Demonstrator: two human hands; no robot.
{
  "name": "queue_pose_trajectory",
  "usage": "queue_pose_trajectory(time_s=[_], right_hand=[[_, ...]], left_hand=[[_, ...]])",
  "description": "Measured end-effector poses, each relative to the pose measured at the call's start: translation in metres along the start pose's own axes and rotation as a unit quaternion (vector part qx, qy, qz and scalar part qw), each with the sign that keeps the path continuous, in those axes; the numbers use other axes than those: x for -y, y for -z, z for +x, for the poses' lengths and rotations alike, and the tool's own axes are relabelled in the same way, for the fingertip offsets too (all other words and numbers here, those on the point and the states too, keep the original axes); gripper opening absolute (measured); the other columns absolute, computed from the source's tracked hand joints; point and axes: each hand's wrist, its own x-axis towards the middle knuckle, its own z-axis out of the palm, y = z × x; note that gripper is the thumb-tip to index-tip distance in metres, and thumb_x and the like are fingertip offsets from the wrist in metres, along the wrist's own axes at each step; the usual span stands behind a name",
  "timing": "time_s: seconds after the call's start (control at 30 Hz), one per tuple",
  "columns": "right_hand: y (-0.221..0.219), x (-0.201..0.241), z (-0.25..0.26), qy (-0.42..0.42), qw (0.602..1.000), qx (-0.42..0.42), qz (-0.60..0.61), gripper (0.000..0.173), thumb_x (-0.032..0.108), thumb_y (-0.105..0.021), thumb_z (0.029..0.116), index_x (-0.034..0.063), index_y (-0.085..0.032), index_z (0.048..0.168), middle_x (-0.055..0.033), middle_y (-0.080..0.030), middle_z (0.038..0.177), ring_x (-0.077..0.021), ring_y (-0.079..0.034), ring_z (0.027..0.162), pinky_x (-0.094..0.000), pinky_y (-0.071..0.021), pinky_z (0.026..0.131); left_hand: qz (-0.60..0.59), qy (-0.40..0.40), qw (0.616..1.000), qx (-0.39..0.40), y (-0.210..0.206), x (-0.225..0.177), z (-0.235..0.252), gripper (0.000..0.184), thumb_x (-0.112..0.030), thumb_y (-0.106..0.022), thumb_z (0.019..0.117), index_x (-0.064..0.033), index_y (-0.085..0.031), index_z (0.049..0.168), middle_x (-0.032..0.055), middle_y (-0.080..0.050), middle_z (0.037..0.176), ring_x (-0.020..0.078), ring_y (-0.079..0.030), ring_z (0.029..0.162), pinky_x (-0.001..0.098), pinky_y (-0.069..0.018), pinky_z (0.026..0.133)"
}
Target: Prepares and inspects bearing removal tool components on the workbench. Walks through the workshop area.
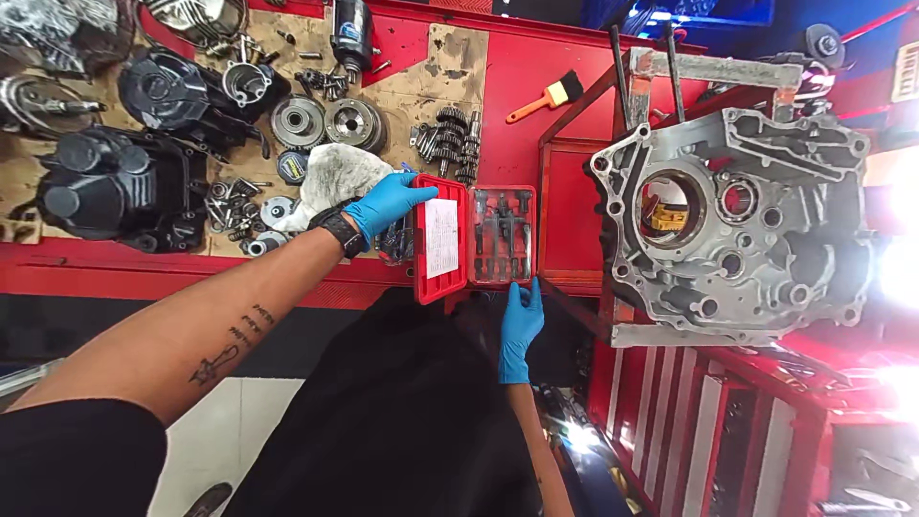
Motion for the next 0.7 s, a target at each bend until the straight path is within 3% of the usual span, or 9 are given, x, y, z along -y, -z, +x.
queue_pose_trajectory(time_s=[0.07,0.23,0.37,0.5,0.57,0.63,0.7], right_hand=[[-0.007,0.002,0.002,-0.003,1.000,0.001,-0.009,0.055,0.024,-0.073,0.0953,0.0029,-0.057,0.144,-0.0150,-0.075,0.103,-0.0262,-0.071,0.087,-0.0488,-0.0553,0.082],[-0.013,0.010,0.008,-0.032,0.999,-0.025,0.015,0.044,0.025,-0.076,0.0927,0.0039,-0.066,0.130,-0.0099,-0.074,0.094,-0.0210,-0.069,0.080,-0.0449,-0.0549,0.076],[-0.020,0.014,0.009,-0.038,0.998,-0.044,0.030,0.026,0.018,-0.078,0.0900,0.0029,-0.071,0.110,-0.0072,-0.071,0.082,-0.0185,-0.065,0.072,-0.0423,-0.0525,0.071],[-0.012,0.018,0.007,0.012,0.997,-0.017,0.074,0.011,0.008,-0.076,0.0896,0.0023,-0.071,0.097,-0.0040,-0.067,0.075,-0.0092,-0.062,0.065,-0.0286,-0.0518,0.064],[0.002,0.025,0.000,0.091,0.991,0.001,0.103,0.009,0.006,-0.073,0.0893,0.0009,-0.070,0.096,-0.0049,-0.067,0.087,-0.0070,-0.064,0.077,-0.0227,-0.0540,0.070],[0.016,0.032,-0.012,0.179,0.976,0.036,0.119,0.010,0.006,-0.069,0.0906,-0.0012,-0.071,0.097,-0.0125,-0.071,0.112,-0.0133,-0.068,0.103,-0.0263,-0.0569,0.088],[0.025,0.046,-0.026,0.236,0.962,0.078,0.112,0.011,0.007,-0.067,0.0923,-0.0005,-0.072,0.098,-0.0146,-0.071,0.122,-0.0164,-0.069,0.112,-0.0293,-0.0577,0.094]], left_hand=[[-0.009,0.001,1.000,0.005,0.000,0.000,-0.002,0.033,-0.034,-0.059,0.1044,-0.0051,-0.068,0.117,0.0074,-0.072,0.098,0.0122,-0.069,0.087,0.0351,-0.0564,0.084],[-0.008,0.004,1.000,0.018,-0.001,-0.003,-0.003,0.036,-0.038,-0.056,0.1053,-0.0056,-0.069,0.113,0.0067,-0.073,0.096,0.0113,-0.070,0.088,0.0345,-0.0565,0.085],[0.003,0.005,1.000,0.025,-0.001,-0.004,-0.004,0.038,-0.040,-0.055,0.1053,-0.0064,-0.069,0.116,0.0068,-0.073,0.099,0.0118,-0.069,0.091,0.0356,-0.0558,0.087],[-0.013,0.010,0.999,0.039,0.003,0.002,-0.007,0.040,-0.043,-0.055,0.1047,-0.0067,-0.069,0.116,0.0060,-0.073,0.098,0.0112,-0.070,0.089,0.0343,-0.0564,0.085],[-0.020,0.016,0.999,0.045,0.005,0.005,-0.006,0.040,-0.042,-0.055,0.1050,-0.0063,-0.070,0.114,0.0059,-0.074,0.097,0.0112,-0.070,0.089,0.0341,-0.0570,0.085],[-0.011,0.014,0.999,0.048,0.006,0.009,-0.006,0.042,-0.045,-0.053,0.1051,-0.0064,-0.070,0.113,0.0064,-0.073,0.096,0.0118,-0.069,0.087,0.0350,-0.0565,0.083],[-0.007,0.015,0.999,0.051,0.007,0.008,-0.004,0.043,-0.045,-0.053,0.1049,-0.0058,-0.070,0.113,0.0060,-0.073,0.097,0.0110,-0.069,0.088,0.0342,-0.0565,0.084]])
